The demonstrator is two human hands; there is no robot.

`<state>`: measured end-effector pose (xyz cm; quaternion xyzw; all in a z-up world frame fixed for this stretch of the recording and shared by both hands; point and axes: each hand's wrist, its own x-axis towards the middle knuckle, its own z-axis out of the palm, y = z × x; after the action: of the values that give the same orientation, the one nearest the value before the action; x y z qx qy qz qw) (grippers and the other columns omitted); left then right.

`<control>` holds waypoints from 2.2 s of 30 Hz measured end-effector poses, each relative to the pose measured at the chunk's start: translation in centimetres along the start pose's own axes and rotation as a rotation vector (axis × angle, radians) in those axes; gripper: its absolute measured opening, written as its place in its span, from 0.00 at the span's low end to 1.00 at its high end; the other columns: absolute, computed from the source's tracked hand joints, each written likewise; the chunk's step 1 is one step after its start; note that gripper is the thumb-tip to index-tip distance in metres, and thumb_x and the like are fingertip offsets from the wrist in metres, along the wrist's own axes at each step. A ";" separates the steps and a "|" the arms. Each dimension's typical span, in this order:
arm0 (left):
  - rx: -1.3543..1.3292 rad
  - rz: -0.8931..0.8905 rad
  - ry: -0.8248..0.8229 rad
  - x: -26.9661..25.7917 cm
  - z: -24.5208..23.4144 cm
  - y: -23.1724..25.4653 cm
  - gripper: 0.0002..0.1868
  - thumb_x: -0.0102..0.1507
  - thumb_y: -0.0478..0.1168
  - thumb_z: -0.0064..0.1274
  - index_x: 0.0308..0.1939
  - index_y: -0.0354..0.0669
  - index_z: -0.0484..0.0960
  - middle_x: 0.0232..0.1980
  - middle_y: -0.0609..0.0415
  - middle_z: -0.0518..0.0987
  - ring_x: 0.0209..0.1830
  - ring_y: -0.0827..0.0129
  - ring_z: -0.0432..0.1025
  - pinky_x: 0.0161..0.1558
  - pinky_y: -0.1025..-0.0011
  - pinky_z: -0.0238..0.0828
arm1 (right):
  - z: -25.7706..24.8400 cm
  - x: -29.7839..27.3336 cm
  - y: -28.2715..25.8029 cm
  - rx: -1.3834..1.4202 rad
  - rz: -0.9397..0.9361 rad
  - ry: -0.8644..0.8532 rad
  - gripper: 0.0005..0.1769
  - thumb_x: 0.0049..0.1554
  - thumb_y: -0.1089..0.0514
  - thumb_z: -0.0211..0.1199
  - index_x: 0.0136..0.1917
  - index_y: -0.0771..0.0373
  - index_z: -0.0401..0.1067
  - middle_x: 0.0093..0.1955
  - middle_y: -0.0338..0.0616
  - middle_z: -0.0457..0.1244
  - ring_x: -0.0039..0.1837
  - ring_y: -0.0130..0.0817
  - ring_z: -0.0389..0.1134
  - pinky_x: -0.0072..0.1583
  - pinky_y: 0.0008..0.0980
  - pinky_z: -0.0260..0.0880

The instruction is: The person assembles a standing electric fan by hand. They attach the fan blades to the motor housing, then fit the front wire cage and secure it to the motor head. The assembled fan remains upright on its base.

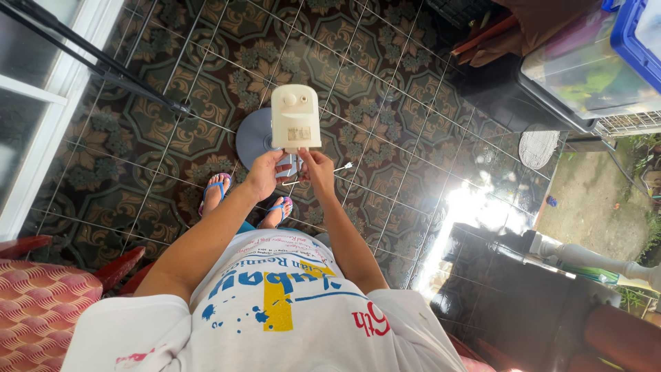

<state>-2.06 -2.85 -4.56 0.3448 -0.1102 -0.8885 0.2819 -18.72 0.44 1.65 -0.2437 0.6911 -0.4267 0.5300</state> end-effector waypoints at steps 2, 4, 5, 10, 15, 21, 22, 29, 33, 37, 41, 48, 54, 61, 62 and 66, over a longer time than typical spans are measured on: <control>-0.019 -0.029 -0.003 0.1 -0.1 0.0 0.23 0.64 0.54 0.43 0.58 0.51 0.76 0.59 0.66 0.75 0.54 0.67 0.68 0.54 0.61 0.63 | 0.1 -0.9 -1.0 -0.034 -0.077 0.023 0.26 0.58 0.43 0.67 0.54 0.69 0.75 0.34 0.34 0.63 0.32 0.20 0.61 0.34 0.27 0.72; -0.044 -0.063 -0.009 0.5 0.0 0.0 0.23 0.63 0.54 0.43 0.58 0.51 0.76 0.59 0.65 0.76 0.53 0.66 0.67 0.54 0.60 0.64 | 0.5 -1.4 -1.7 -0.061 -0.067 -0.003 0.25 0.60 0.42 0.64 0.55 0.67 0.75 0.36 0.37 0.64 0.33 0.20 0.63 0.35 0.27 0.74; -0.057 -0.080 -0.011 0.7 0.1 -0.1 0.23 0.63 0.53 0.43 0.58 0.50 0.76 0.59 0.64 0.76 0.53 0.65 0.67 0.54 0.60 0.64 | 0.6 -1.5 -1.9 -0.075 -0.063 -0.016 0.25 0.61 0.42 0.62 0.55 0.67 0.75 0.37 0.38 0.64 0.33 0.20 0.64 0.35 0.27 0.75; -0.056 -0.077 -0.047 1.6 -0.3 -0.3 0.22 0.64 0.53 0.44 0.57 0.50 0.76 0.57 0.63 0.76 0.54 0.66 0.68 0.52 0.60 0.66 | 1.4 -1.8 -1.2 0.109 -0.015 -0.007 0.20 0.63 0.44 0.59 0.56 0.63 0.73 0.45 0.36 0.66 0.38 0.21 0.64 0.38 0.28 0.73; 0.016 -0.097 -0.022 1.9 -0.2 -0.5 0.19 0.64 0.52 0.45 0.55 0.52 0.77 0.50 0.61 0.79 0.51 0.69 0.73 0.48 0.61 0.65 | 1.8 -1.7 1.7 0.273 -0.035 0.022 0.18 0.64 0.46 0.58 0.56 0.62 0.73 0.47 0.40 0.68 0.43 0.28 0.68 0.44 0.32 0.72; 0.321 -0.141 0.009 -0.3 1.0 1.2 0.20 0.62 0.52 0.45 0.55 0.54 0.78 0.51 0.63 0.80 0.53 0.76 0.72 0.48 0.65 0.57 | 2.0 -0.4 5.6 0.487 -0.123 0.052 0.19 0.67 0.46 0.56 0.55 0.65 0.73 0.49 0.42 0.68 0.48 0.30 0.69 0.53 0.33 0.70; 0.349 -0.138 -0.001 -0.5 1.2 1.6 0.20 0.62 0.51 0.46 0.55 0.52 0.78 0.51 0.62 0.80 0.54 0.76 0.72 0.49 0.64 0.56 | 2.0 -0.3 6.1 0.550 -0.142 0.026 0.20 0.68 0.45 0.56 0.54 0.65 0.73 0.48 0.42 0.68 0.48 0.31 0.69 0.54 0.33 0.70; 0.372 -0.206 -0.105 -1.4 0.7 3.7 0.24 0.62 0.47 0.44 0.59 0.48 0.79 0.53 0.63 0.79 0.55 0.74 0.68 0.50 0.61 0.55 | 2.3 -0.7 6.7 0.759 -0.031 -0.043 0.19 0.69 0.43 0.54 0.57 0.61 0.71 0.50 0.38 0.67 0.51 0.30 0.68 0.56 0.34 0.67; 0.258 -0.289 -0.240 -0.5 -0.4 4.5 0.22 0.63 0.46 0.41 0.58 0.47 0.79 0.53 0.60 0.80 0.54 0.73 0.71 0.50 0.60 0.57 | 2.7 -2.2 4.4 0.608 -0.030 0.104 0.22 0.67 0.42 0.53 0.57 0.62 0.71 0.51 0.41 0.67 0.51 0.32 0.69 0.56 0.40 0.71; 0.209 -0.283 -0.323 0.9 -1.4 4.2 0.20 0.63 0.46 0.40 0.54 0.43 0.79 0.50 0.56 0.81 0.49 0.67 0.74 0.46 0.59 0.57 | 3.7 -3.0 2.3 0.625 0.010 0.203 0.23 0.67 0.42 0.50 0.59 0.64 0.71 0.55 0.45 0.68 0.55 0.34 0.71 0.57 0.41 0.73; 0.155 -0.293 -0.229 1.6 -2.0 2.5 0.18 0.64 0.45 0.43 0.53 0.42 0.80 0.46 0.51 0.81 0.45 0.70 0.71 0.45 0.61 0.54 | 5.1 -2.6 2.2 0.753 0.090 0.269 0.25 0.67 0.40 0.47 0.60 0.63 0.68 0.55 0.46 0.68 0.55 0.36 0.72 0.55 0.38 0.75; 0.196 -0.305 -0.178 -0.2 -1.3 3.0 0.16 0.61 0.41 0.45 0.53 0.48 0.79 0.46 0.61 0.79 0.46 0.74 0.69 0.51 0.63 0.53 | 6.1 -2.1 3.4 0.717 0.018 0.301 0.26 0.68 0.39 0.47 0.59 0.65 0.68 0.52 0.44 0.67 0.49 0.36 0.70 0.51 0.37 0.75; 0.356 -0.310 -0.175 -2.8 1.0 5.2 0.22 0.59 0.39 0.44 0.57 0.53 0.76 0.52 0.65 0.75 0.48 0.78 0.63 0.49 0.66 0.51 | 5.4 -1.2 4.6 0.651 0.116 0.329 0.26 0.68 0.38 0.46 0.57 0.62 0.69 0.50 0.41 0.67 0.48 0.33 0.70 0.47 0.34 0.72; 0.429 -0.137 -0.302 -3.0 1.3 5.9 0.24 0.58 0.37 0.45 0.60 0.51 0.76 0.51 0.57 0.75 0.53 0.69 0.66 0.55 0.65 0.59 | 5.3 0.7 6.2 0.836 0.197 0.285 0.26 0.67 0.37 0.45 0.55 0.60 0.70 0.48 0.43 0.68 0.47 0.35 0.70 0.48 0.36 0.73; 0.433 -0.095 -0.336 -3.0 1.0 5.9 0.24 0.59 0.37 0.45 0.60 0.50 0.76 0.52 0.55 0.76 0.54 0.67 0.67 0.58 0.63 0.60 | 5.3 0.5 6.0 0.833 0.219 0.286 0.26 0.67 0.37 0.45 0.54 0.60 0.69 0.48 0.43 0.68 0.47 0.34 0.70 0.48 0.37 0.73; 0.517 -0.352 -0.200 -2.6 -0.8 6.3 0.25 0.60 0.42 0.43 0.62 0.55 0.76 0.57 0.61 0.77 0.57 0.73 0.66 0.58 0.55 0.53 | 5.5 -1.4 4.2 0.694 0.160 0.186 0.27 0.68 0.36 0.45 0.58 0.61 0.68 0.53 0.44 0.67 0.50 0.36 0.71 0.53 0.41 0.73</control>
<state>2.68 -6.48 -1.27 0.3297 -0.2979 -0.8957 0.0151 -12.56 1.89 -1.60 0.0452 0.5672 -0.6133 0.5477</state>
